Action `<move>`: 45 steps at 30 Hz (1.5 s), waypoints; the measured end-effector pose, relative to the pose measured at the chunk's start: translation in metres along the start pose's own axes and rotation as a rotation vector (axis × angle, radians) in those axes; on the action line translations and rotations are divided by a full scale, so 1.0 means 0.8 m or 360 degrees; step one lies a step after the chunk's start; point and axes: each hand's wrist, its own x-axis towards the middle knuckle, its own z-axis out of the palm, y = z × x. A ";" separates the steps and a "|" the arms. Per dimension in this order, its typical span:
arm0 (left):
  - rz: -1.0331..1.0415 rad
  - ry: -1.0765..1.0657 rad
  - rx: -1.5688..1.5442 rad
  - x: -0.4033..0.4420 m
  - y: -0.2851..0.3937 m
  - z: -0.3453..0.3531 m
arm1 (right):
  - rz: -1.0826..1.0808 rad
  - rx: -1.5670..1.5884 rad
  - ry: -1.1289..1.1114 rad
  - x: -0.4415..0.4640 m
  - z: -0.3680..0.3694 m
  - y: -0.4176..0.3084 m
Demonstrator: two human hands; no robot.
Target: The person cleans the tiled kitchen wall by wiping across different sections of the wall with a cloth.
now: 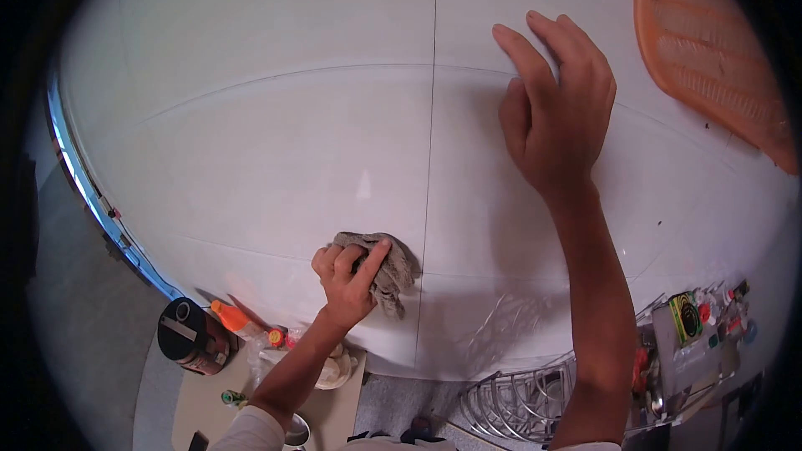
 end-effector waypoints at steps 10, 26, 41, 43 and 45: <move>0.0034 -0.0042 -0.0021 -0.003 -0.004 0.003 | -0.0011 0.0003 0.0000 0.000 0.006 0.003; 0.0022 -0.0030 -0.0132 -0.012 -0.004 0.003 | -0.0002 0.0001 0.0019 0.000 0.004 0.002; -0.0047 -0.0024 -0.0063 -0.014 0.014 0.010 | -0.0014 -0.0037 0.0024 0.000 0.002 0.002; -0.0021 -0.0008 -0.0063 -0.022 0.011 0.010 | -0.0007 -0.0015 0.0021 -0.003 0.002 0.002; 0.0036 -0.0108 -0.0143 -0.031 0.001 0.012 | -0.0012 0.0001 0.0040 0.000 0.003 0.002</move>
